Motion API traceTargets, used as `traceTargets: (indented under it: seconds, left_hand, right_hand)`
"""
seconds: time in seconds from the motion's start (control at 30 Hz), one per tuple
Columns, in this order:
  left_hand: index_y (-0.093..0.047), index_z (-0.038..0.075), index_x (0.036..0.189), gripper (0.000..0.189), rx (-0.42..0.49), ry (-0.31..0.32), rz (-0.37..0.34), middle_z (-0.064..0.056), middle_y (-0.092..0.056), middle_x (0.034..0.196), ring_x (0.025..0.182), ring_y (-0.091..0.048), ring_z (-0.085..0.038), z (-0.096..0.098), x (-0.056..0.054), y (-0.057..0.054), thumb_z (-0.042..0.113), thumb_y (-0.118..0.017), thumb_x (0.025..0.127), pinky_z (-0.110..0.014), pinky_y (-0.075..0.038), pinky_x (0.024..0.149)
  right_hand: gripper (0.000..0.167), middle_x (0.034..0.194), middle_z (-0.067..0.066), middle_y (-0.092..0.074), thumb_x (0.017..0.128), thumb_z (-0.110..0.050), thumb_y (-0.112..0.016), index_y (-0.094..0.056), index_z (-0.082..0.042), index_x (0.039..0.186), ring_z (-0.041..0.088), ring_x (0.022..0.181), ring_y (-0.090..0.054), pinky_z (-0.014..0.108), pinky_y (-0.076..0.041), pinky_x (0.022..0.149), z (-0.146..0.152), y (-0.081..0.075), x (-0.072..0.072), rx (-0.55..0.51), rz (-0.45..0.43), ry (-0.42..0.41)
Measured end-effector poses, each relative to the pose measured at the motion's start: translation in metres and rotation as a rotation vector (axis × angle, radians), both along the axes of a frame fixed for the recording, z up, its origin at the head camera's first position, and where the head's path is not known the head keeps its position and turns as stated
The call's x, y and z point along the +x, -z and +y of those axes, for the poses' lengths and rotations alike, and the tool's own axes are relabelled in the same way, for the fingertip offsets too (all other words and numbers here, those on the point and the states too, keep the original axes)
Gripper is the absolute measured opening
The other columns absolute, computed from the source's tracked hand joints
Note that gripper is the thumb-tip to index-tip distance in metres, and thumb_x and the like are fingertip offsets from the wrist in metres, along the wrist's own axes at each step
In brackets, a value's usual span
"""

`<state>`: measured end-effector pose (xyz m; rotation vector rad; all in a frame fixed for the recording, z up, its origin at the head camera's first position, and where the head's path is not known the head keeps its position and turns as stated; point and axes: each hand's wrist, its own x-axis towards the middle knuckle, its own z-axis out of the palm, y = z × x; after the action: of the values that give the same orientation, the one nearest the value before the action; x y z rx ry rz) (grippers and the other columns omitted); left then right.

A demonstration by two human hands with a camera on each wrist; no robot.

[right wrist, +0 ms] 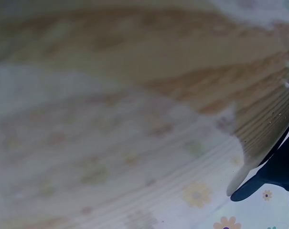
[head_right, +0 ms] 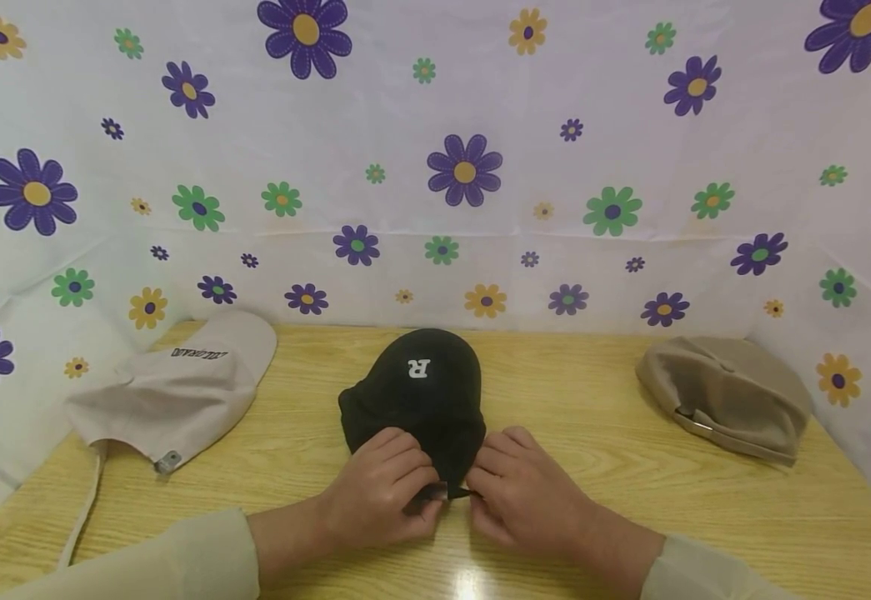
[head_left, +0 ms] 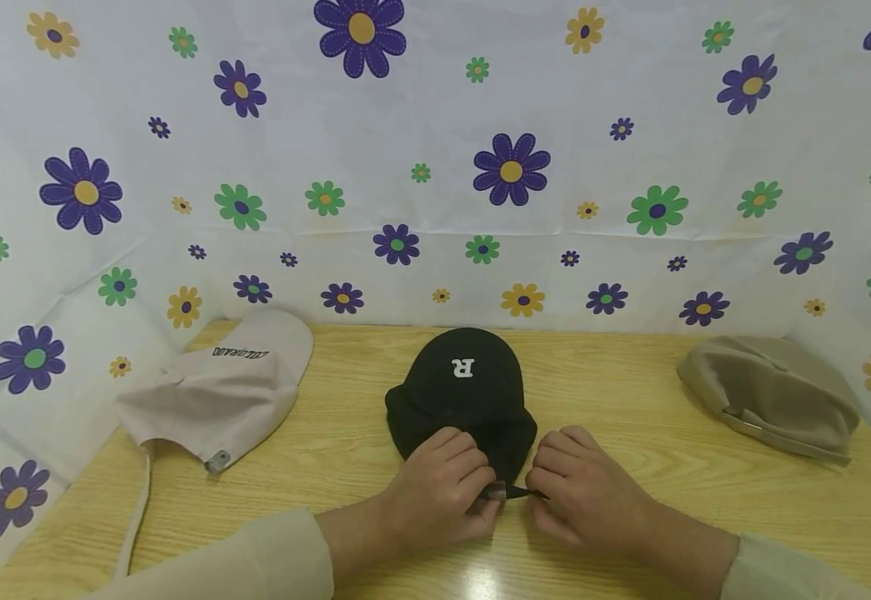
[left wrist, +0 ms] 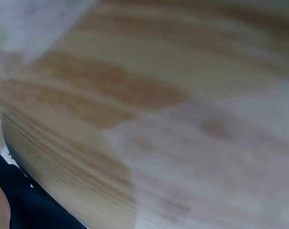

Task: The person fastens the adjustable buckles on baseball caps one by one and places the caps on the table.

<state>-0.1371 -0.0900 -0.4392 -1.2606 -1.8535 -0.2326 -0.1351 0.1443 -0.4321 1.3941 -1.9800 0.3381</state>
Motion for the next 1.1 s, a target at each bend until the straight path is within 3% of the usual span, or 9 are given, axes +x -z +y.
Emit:
traceTargets:
  seconds: [0.47, 1.1]
  left_hand:
    - [-0.065, 0.014, 0.070, 0.011, -0.007, -0.013, -0.021, 0.005, -0.060, 0.072, 0.070, -0.053, -0.014, -0.0013, 0.0003, -0.0001, 0.023, -0.063, 0.075, -0.028, -0.046, 0.074]
    - [-0.066, 0.014, 0.072, 0.009, 0.012, 0.000, -0.046, 0.006, -0.061, 0.073, 0.071, -0.054, -0.013, -0.0010, -0.0006, -0.0027, 0.023, -0.065, 0.075, -0.027, -0.046, 0.073]
  right_hand:
    - [0.005, 0.075, -0.007, -0.047, 0.069, -0.017, -0.057, -0.053, -0.019, 0.071, 0.015, 0.079, -0.046, 0.032, -0.036, 0.080, -0.0002, 0.0015, -0.0006, 0.010, 0.013, 0.030]
    - [0.005, 0.075, -0.007, -0.047, 0.067, -0.016, -0.055, -0.053, -0.019, 0.070, 0.016, 0.078, -0.047, 0.034, -0.037, 0.078, 0.0011, -0.0003, -0.0001, -0.038, 0.007, 0.058]
